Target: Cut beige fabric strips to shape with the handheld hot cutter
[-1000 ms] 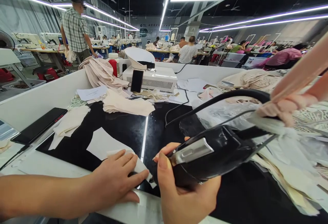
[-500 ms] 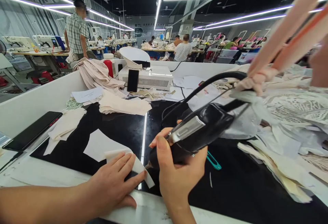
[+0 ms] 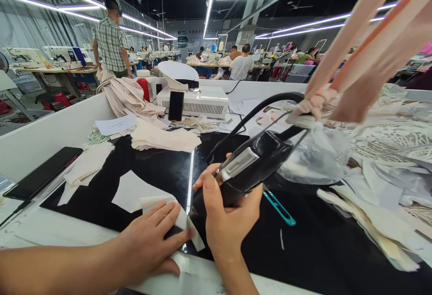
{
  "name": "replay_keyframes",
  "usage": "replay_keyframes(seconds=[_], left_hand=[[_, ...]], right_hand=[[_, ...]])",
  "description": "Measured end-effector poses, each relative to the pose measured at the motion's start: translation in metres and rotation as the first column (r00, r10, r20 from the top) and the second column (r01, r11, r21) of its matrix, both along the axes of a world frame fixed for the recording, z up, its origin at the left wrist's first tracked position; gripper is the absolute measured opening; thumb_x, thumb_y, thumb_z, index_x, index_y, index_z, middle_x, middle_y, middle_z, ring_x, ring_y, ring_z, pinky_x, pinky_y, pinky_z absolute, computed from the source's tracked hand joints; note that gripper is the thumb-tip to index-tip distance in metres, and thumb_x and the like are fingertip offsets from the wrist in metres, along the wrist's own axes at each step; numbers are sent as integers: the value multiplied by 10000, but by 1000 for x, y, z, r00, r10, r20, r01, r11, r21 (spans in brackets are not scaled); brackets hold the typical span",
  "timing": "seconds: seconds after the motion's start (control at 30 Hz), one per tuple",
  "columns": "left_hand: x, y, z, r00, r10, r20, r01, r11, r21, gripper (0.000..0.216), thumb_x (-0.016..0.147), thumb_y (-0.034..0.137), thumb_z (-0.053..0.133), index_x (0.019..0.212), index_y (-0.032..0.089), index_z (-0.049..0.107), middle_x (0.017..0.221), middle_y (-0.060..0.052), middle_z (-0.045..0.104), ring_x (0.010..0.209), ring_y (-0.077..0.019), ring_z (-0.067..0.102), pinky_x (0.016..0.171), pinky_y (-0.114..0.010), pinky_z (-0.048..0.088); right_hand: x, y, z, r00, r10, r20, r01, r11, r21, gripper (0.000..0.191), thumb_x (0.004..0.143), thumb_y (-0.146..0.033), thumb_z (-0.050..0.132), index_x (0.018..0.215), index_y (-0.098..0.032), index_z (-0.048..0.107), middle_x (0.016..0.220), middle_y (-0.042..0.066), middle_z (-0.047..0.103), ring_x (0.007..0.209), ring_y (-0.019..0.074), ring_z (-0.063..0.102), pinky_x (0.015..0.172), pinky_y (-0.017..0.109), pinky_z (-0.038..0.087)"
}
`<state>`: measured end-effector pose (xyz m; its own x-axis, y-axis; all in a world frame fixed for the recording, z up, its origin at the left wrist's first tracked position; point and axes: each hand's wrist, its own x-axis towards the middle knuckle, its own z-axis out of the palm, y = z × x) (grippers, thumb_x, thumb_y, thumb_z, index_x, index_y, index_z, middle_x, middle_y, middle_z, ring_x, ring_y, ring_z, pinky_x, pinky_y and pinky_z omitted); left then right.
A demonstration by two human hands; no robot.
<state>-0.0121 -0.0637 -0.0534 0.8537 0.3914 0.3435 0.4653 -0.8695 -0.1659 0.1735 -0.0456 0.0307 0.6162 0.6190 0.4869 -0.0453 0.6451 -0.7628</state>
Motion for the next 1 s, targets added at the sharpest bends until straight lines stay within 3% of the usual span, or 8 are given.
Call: replay_keyframes(seconds=[0.3, 0.47, 0.67, 0.83, 1.0], left_hand=[[-3, 7, 9, 997, -57, -45, 54, 996, -72, 829, 1082, 812, 742, 1649, 212, 662, 1569, -284, 754, 1478, -401, 748, 1261, -534, 609], [-13, 15, 14, 994, -102, 47, 105, 992, -72, 668, 1146, 725, 716, 1602, 237, 700, 1524, -208, 783, 1466, -347, 760, 1292, -473, 598], [-21, 20, 25, 989, -106, 105, 126, 968, -217, 567, 1244, 603, 601, 1631, 195, 677, 1502, -181, 781, 1416, -309, 772, 1262, -414, 618], [-22, 17, 25, 991, -99, 94, 116, 972, -202, 535, 1233, 608, 623, 1554, 193, 732, 1549, -204, 762, 1480, -330, 748, 1330, -458, 572], [-25, 18, 24, 995, -80, 51, 90, 965, -245, 542, 1215, 615, 663, 1613, 249, 710, 1618, -209, 736, 1539, -364, 717, 1315, -551, 592]], right_hand=[[-5, 7, -1, 998, 0, 68, 1, 1000, -19, 505, 869, -536, 1005, 1135, -271, 668, 764, -75, 754, 535, 167, 678, 550, 348, 625], [-5, 3, -3, 999, -7, 49, 8, 1000, -15, 572, 857, -496, 1039, 1232, -278, 667, 783, -81, 772, 546, 173, 701, 577, 353, 644], [-10, -3, -3, 998, -18, 61, 17, 1000, 9, 529, 869, -484, 1052, 1207, -271, 705, 795, -71, 796, 538, 167, 705, 543, 328, 636], [-11, -5, -2, 998, -15, 64, 15, 1000, 3, 531, 871, -472, 1056, 1221, -265, 715, 794, -64, 803, 539, 171, 710, 538, 332, 643], [-8, -3, -2, 998, -11, 67, 10, 1000, 3, 557, 854, -495, 1077, 1210, -257, 720, 785, -61, 797, 546, 174, 714, 549, 343, 657]])
